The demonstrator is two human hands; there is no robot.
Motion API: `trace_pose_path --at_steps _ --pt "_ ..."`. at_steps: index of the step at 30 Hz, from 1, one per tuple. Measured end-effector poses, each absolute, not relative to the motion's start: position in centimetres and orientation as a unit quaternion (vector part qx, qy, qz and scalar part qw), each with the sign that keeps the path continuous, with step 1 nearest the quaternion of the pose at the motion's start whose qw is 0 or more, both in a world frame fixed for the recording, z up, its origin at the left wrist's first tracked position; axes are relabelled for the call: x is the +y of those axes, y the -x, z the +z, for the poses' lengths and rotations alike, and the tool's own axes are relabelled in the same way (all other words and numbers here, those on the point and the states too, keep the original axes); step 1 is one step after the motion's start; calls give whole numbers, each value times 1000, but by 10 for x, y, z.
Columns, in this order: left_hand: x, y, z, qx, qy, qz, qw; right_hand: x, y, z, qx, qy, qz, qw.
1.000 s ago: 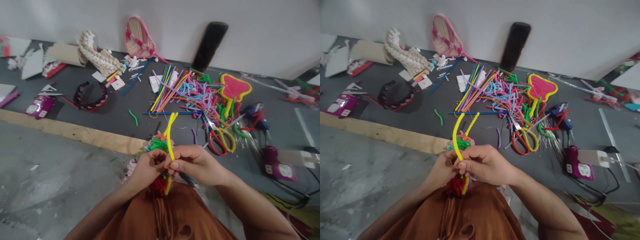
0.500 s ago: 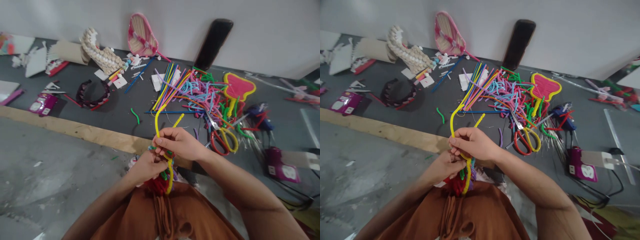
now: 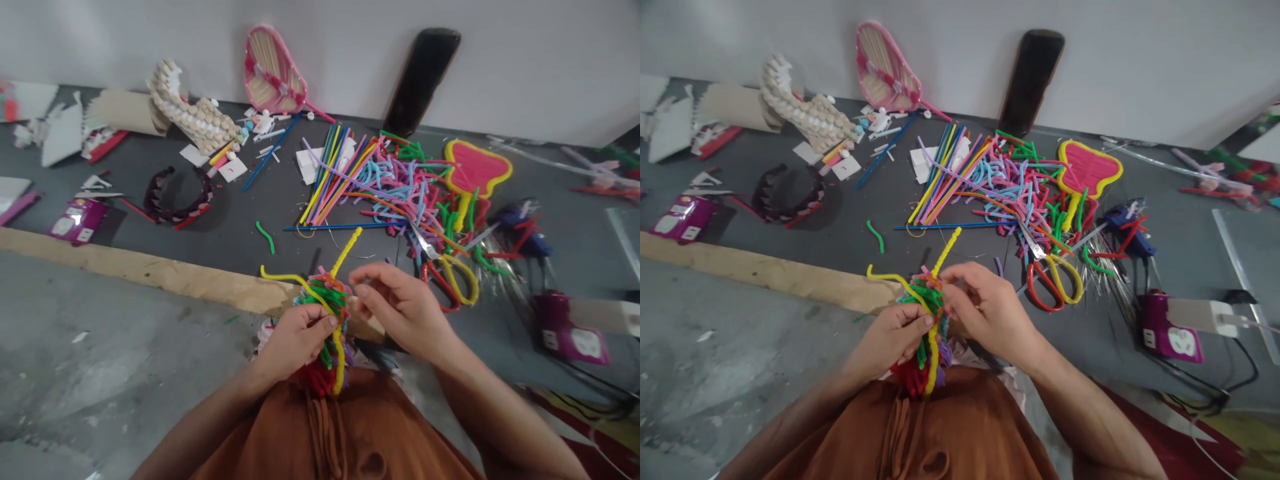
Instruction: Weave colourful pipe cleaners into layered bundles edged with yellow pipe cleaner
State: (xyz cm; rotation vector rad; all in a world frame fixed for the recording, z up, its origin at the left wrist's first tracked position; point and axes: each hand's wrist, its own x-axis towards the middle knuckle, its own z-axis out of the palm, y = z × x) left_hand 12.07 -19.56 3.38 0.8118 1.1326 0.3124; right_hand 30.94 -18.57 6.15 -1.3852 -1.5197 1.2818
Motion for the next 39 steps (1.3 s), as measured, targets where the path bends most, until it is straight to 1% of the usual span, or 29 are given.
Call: trace_pose_path --at_steps 2,4,5,9,11,14,18,21,26,30,33,36,38,39 --pt "-195 -120 34 519 -372 137 757 -201 -317 51 -520 550 572 317" --pt "-193 -121 36 521 -373 130 757 -214 -319 38 -461 535 651 278" --pt "-193 -122 36 521 -376 128 755 -219 -317 32 -424 521 689 272" --pt "-192 -121 37 524 -387 128 748 -230 -306 12 -251 441 804 311" --pt "-192 -119 37 526 -387 126 746 -234 -301 8 -185 403 832 334" --pt "-191 -117 39 532 -392 118 741 -239 -295 6 -138 364 847 361" --pt "-190 -117 42 545 -390 118 733 -244 -292 6 -130 374 824 405" --pt "-191 -118 42 540 -383 118 740 -247 -290 7 -134 381 814 416" --pt "-191 -115 40 523 -389 112 750 -252 -285 3 -132 330 842 407" --pt "-190 -113 40 514 -374 114 764 -252 -285 3 -195 360 831 376" --pt "-190 -112 39 508 -375 113 768 -245 -293 9 -355 421 761 342" --pt "-191 -114 38 510 -385 113 761 -238 -301 14 -548 471 619 307" --pt "-192 -116 39 511 -380 120 761 -237 -303 13 -593 483 566 306" --pt "-193 -117 39 512 -374 123 763 -238 -304 11 -588 486 564 317"
